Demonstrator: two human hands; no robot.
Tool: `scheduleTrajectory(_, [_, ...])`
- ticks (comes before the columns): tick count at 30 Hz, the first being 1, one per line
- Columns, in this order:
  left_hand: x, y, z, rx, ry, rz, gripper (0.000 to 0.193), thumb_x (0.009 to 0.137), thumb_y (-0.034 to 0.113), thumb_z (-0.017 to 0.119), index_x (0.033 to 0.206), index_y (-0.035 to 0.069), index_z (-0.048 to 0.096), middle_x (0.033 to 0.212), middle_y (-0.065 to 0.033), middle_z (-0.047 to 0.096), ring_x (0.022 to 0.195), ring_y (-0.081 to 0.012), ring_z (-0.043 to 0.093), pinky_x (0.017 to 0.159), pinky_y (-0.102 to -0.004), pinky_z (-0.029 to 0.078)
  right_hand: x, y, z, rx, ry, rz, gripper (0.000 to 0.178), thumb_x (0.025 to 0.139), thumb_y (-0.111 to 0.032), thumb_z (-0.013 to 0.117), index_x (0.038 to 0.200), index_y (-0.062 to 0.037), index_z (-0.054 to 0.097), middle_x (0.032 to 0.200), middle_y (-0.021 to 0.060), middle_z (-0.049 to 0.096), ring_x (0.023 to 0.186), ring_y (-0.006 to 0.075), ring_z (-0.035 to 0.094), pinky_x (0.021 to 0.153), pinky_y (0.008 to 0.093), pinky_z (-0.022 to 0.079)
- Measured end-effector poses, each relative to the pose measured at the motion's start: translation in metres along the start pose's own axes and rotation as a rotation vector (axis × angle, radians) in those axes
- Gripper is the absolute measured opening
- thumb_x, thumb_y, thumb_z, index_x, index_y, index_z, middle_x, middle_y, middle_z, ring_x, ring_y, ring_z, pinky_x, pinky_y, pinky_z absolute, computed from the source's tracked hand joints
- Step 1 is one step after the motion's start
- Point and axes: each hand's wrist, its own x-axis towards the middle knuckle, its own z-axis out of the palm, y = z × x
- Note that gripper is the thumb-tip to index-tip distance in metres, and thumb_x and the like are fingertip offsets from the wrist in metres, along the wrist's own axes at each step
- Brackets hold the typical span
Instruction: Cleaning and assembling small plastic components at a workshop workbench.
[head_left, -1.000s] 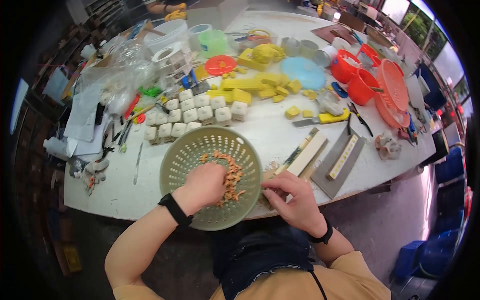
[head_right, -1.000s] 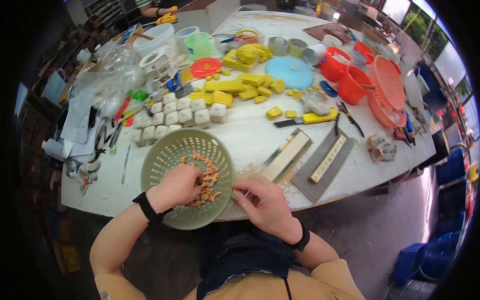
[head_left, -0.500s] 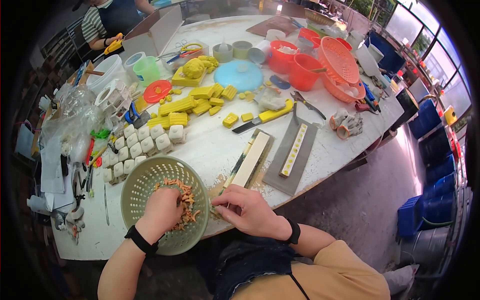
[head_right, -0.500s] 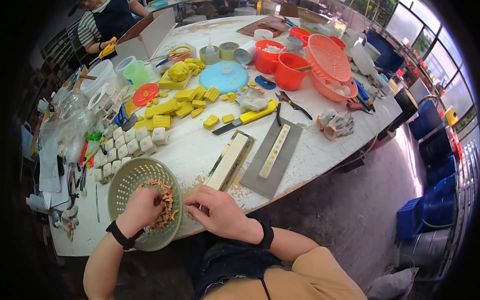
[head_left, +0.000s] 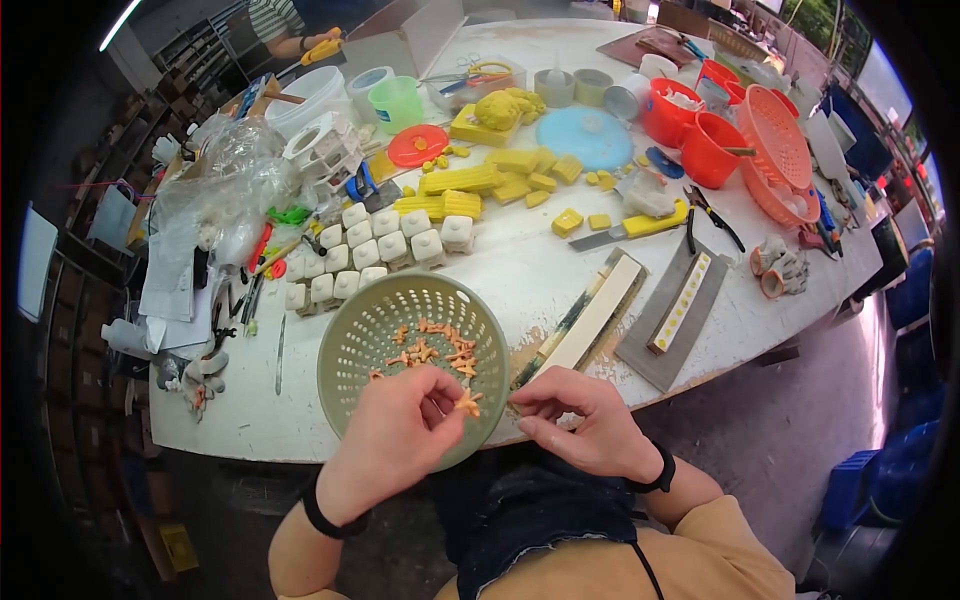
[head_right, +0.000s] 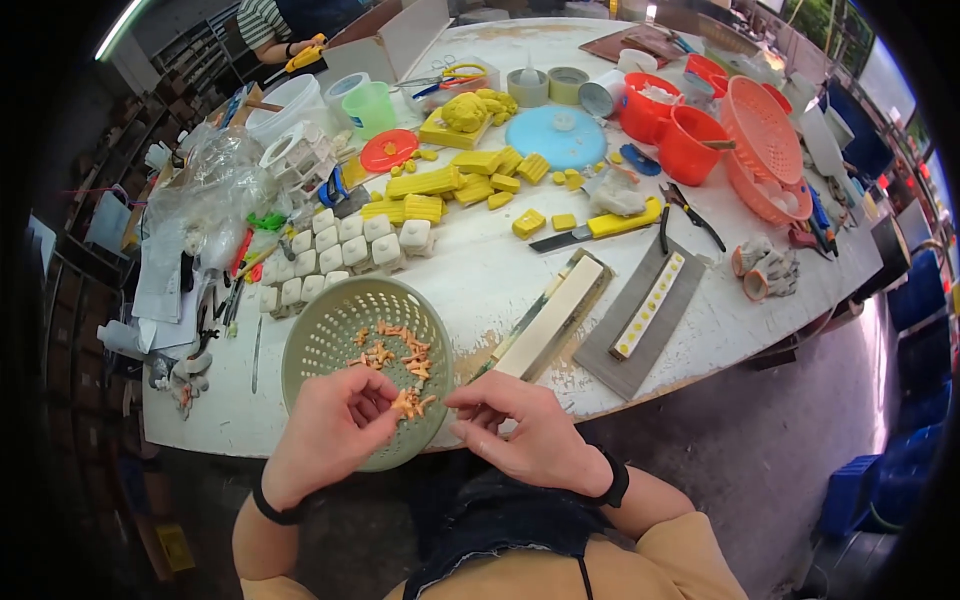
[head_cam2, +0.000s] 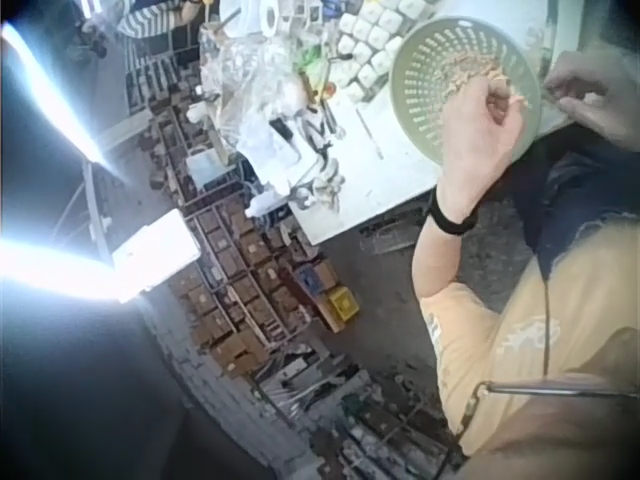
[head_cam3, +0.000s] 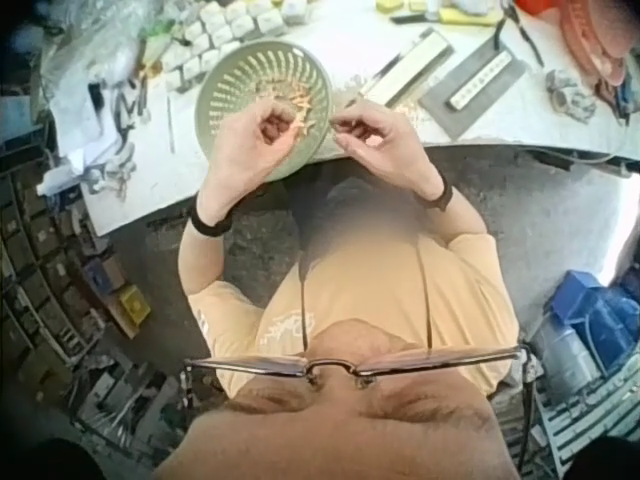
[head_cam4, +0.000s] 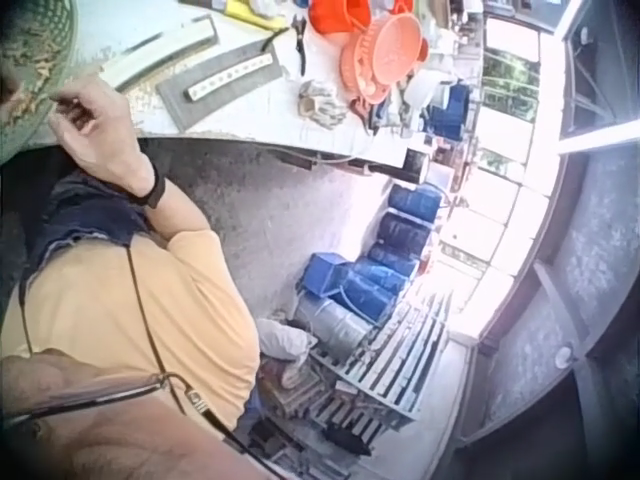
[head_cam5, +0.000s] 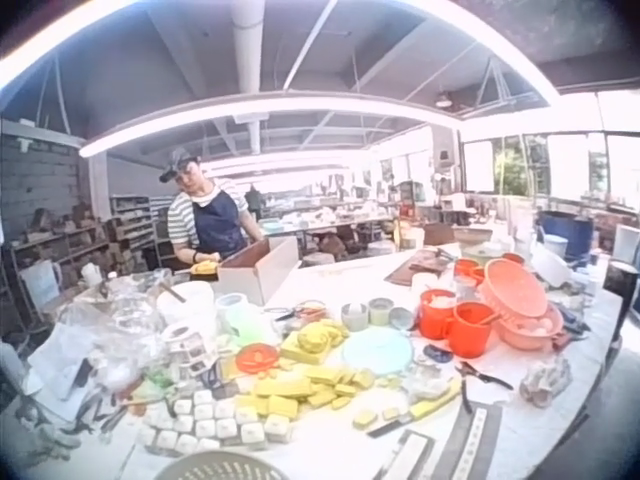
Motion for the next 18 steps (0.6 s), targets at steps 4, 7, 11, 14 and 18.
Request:
scheduleTrajectory(4, [-0.034,0.001,0.044,-0.287,0.217,0.084,0.018,0.080,-0.002,0.073,0.096,-0.002,0.064,0.083,-0.0089,0.069,0.070,-0.0121,0.069,0.060,-0.0244,0.056,-0.003,-0.014,0.013,0.251,-0.110,0.080,0.026,0.088,-0.001,0.070,0.113,0.0014,0.064,0.101,0.0073,0.064,0.086,0.0114,0.066,0.078,0.0254,0.055])
scheduleTrajectory(7, [-0.033,-0.005,0.072,-0.362,0.302,0.076,0.020,0.083,-0.005,0.070,0.101,-0.005,0.062,0.086,-0.0069,0.070,0.078,-0.0098,0.069,0.069,-0.0219,0.056,-0.006,-0.005,0.005,0.196,-0.070,0.052,0.025,0.090,0.000,0.067,0.114,0.0025,0.062,0.103,0.0084,0.065,0.092,0.0128,0.067,0.082,0.0263,0.055])
scheduleTrajectory(11, [-0.025,-0.016,0.097,-0.568,0.272,0.106,0.028,0.085,-0.007,0.067,0.111,-0.007,0.059,0.097,-0.0110,0.069,0.081,-0.0118,0.070,0.070,-0.0228,0.057,-0.009,0.005,-0.001,0.213,0.043,0.158,0.020,0.093,-0.001,0.064,0.113,0.0031,0.062,0.102,0.0087,0.066,0.090,0.0131,0.068,0.082,0.0263,0.055])
scheduleTrajectory(14, [-0.023,-0.018,0.106,-0.593,0.209,0.121,0.035,0.085,-0.007,0.066,0.119,-0.008,0.057,0.104,-0.0144,0.068,0.083,-0.0139,0.070,0.070,-0.0248,0.058,-0.006,0.011,-0.007,0.255,0.152,0.275,0.017,0.093,-0.002,0.064,0.110,0.0032,0.064,0.098,0.0076,0.069,0.086,0.0108,0.067,0.078,0.0250,0.055])
scheduleTrajectory(18, [-0.022,-0.023,0.116,-0.407,0.247,0.173,0.041,0.084,-0.007,0.066,0.123,-0.008,0.054,0.100,-0.0153,0.067,0.079,-0.0170,0.071,0.066,-0.0271,0.058,-0.002,0.023,-0.013,-0.063,0.205,0.207,0.016,0.091,-0.005,0.068,0.106,0.0012,0.067,0.091,0.0056,0.070,0.078,0.0074,0.064,0.069,0.0228,0.051])
